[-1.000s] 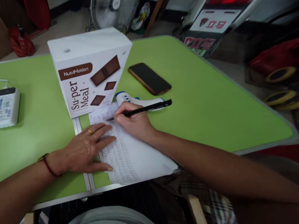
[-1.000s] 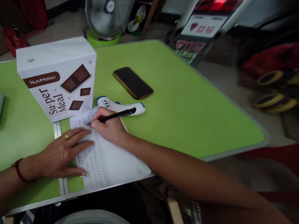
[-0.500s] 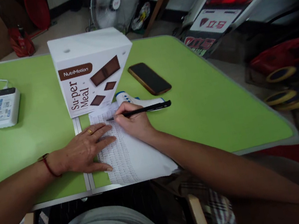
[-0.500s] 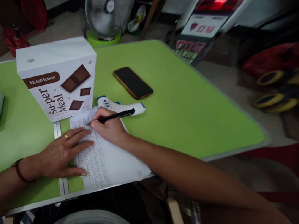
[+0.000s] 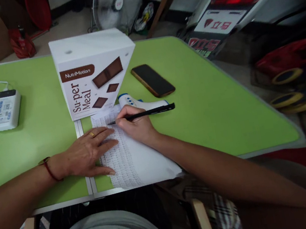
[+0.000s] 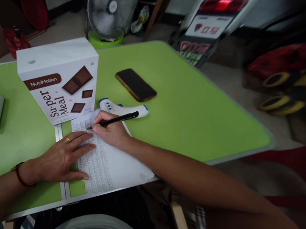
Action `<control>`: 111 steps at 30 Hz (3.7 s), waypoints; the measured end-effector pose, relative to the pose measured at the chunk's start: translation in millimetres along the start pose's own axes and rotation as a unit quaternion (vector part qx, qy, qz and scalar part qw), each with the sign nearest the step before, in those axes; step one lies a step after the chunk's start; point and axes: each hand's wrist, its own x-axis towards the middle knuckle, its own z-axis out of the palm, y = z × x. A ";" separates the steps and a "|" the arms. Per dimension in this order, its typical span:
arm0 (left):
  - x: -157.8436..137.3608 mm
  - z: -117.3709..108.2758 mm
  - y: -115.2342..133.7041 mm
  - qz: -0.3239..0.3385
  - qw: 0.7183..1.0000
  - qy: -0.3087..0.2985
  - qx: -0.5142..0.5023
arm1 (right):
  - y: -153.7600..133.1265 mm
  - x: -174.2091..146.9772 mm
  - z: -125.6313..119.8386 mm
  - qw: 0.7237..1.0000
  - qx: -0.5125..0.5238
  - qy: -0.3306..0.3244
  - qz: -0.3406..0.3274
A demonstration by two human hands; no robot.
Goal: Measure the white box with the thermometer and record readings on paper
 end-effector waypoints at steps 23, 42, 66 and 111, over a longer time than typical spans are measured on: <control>-0.1 0.5 0.1 -0.003 1.000 -0.004 -0.003 | -3.8 0.3 -1.2 1.000 -0.016 -0.023 -0.009; 0.2 0.2 0.0 0.003 1.000 0.006 -0.002 | -1.6 0.5 -2.8 1.000 -0.020 -0.022 -0.006; -0.9 1.5 -0.5 0.009 1.000 0.008 0.002 | 0.2 1.8 -2.0 1.000 -0.013 0.005 0.002; 0.8 -2.9 1.6 0.003 1.000 -0.014 0.015 | -1.6 -0.1 -2.5 0.999 -0.017 -0.045 0.001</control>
